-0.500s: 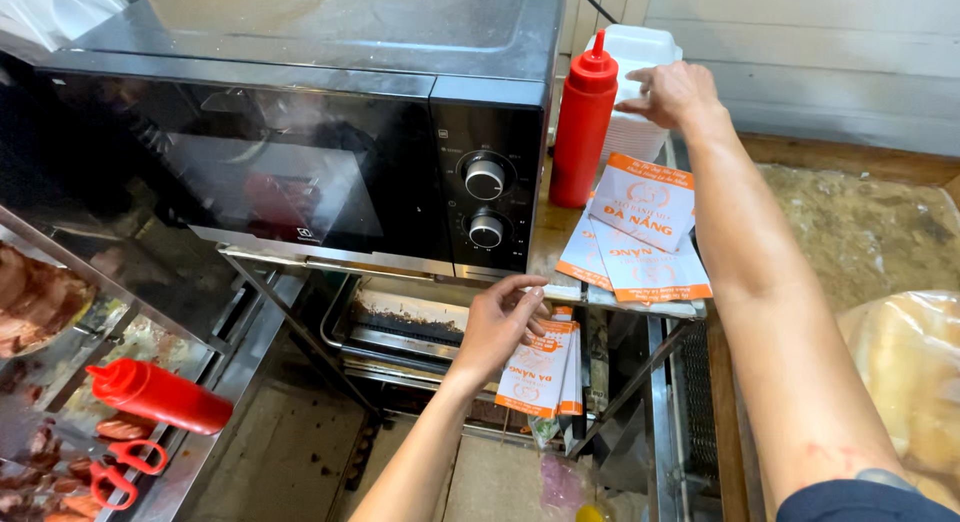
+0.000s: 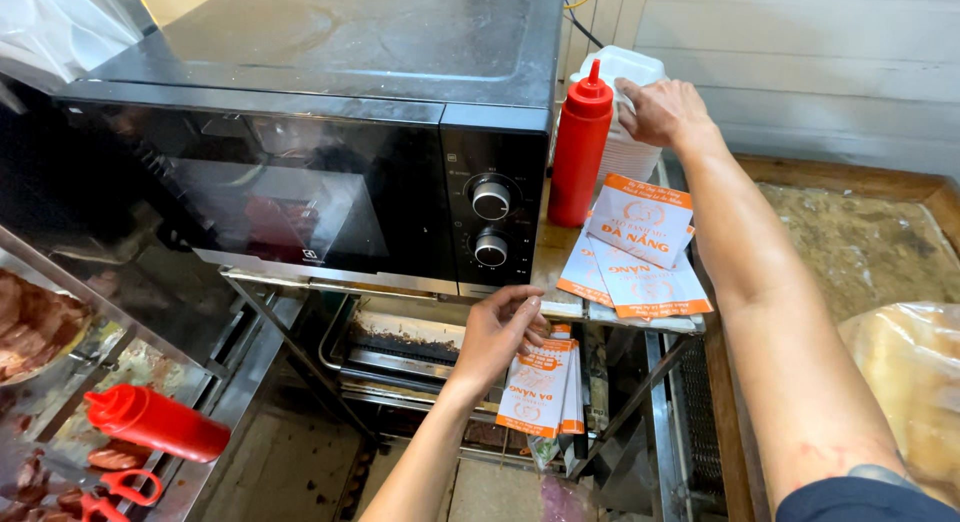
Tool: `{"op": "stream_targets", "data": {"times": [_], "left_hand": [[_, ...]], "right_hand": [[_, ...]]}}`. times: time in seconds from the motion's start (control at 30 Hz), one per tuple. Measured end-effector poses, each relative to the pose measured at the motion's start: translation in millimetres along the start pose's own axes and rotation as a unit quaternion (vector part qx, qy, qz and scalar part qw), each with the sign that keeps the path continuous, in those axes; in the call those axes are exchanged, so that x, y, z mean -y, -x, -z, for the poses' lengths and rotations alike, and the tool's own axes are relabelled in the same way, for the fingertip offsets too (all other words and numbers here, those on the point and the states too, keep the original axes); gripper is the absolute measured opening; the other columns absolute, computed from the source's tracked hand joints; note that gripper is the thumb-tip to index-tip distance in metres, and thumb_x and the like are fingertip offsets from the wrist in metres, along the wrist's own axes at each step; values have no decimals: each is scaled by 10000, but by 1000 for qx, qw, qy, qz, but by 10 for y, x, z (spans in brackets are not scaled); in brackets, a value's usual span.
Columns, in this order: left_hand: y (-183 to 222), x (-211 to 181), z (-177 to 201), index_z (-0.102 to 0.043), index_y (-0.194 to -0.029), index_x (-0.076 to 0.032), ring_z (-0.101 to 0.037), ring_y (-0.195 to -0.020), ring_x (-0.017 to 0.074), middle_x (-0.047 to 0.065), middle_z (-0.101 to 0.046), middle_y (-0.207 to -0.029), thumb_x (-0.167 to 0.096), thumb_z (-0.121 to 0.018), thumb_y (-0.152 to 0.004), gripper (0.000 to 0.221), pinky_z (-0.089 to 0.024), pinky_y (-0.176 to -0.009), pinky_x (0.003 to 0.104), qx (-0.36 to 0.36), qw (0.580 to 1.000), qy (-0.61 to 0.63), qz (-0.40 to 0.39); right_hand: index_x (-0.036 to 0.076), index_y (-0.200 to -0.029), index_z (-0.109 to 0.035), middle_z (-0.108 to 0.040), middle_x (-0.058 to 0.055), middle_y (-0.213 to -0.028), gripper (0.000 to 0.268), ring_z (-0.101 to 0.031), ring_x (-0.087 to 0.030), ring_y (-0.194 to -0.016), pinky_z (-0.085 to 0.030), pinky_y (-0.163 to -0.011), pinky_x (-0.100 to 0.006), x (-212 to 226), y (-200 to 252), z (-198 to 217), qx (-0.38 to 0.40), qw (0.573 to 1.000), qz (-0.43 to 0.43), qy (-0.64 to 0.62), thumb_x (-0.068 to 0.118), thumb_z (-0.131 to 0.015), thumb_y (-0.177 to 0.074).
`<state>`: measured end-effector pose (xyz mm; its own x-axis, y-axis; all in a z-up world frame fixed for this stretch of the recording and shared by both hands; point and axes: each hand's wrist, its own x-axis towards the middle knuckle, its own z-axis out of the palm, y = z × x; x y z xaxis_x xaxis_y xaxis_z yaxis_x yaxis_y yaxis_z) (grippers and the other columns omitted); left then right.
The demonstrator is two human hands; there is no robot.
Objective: The person prepares a meal in a foam container by scooping yellow rice from a bin, adding slices of meat using tongs and scissors, placing sliced cucumbers and pickled vegetables, drizzling sauce from a bottle and a ladle, and finally placing the container into a small plastic bag.
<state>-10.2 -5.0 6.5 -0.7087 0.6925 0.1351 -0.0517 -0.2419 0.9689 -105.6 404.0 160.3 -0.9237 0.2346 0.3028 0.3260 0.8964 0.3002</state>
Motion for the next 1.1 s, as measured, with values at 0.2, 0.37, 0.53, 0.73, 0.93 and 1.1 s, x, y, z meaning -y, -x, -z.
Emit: {"op": "stream_targets", "data": {"times": [0.2,0.37,0.53,0.73,0.93,1.1], "left_hand": [[23,-64,-119,-685,-1248,-34,-688,-687,104,74,-708,-893,-255,-627,-1004,334,-519,-552,225,16,1000,-3,17],[92,-55,-278,-678,-1261,-42,-700,-708,120,78,-719,-921,-249,-629,-987,347,-543,-566,249,54,998,12,18],[447,99,-666,-635,-1326,-12,-701,-772,147,115,-695,-1030,-257,-633,-999,409,-579,-618,267,125,985,115,32],[1556,259,-1159,-447,-1477,-36,-686,-1092,226,154,-607,-1346,-349,-658,-963,638,-631,-797,345,237,938,217,129],[2805,414,-1734,-413,-1479,-107,-567,-1201,214,77,-516,-1436,-437,-591,-938,659,-548,-805,371,279,911,198,230],[3585,886,-2258,-554,-1355,0,-651,-985,283,177,-654,-1208,-391,-574,-1046,499,-510,-705,413,246,890,265,278]], "right_hand": [[103,-1412,-581,-723,-127,-1294,535,-719,-340,-1095,-572,-908,-469,-111,193,-14,-470,874,-60,109,109,-624,-879],[60,-1311,-668,-767,-171,-1126,264,-741,-344,-987,-563,-823,-455,-10,989,161,-456,811,-269,-249,141,-577,-1076],[-39,-1140,-653,-705,-166,-982,235,-619,-167,-790,-524,-709,-337,407,2767,296,-452,613,-298,-575,188,-595,-1143],[23,-1311,-626,-744,-78,-1122,323,-747,-181,-954,-608,-810,-322,1856,5651,938,-402,445,-381,-704,165,-540,-1034],[-5,-1340,-603,-730,-91,-1153,367,-733,-180,-1010,-616,-883,-349,2935,7839,1294,-362,405,-499,-675,158,-547,-1016],[30,-1390,-627,-710,-110,-1142,397,-692,-201,-978,-575,-859,-342,3411,9228,1363,-296,432,-566,-637,246,-595,-1058]]}}
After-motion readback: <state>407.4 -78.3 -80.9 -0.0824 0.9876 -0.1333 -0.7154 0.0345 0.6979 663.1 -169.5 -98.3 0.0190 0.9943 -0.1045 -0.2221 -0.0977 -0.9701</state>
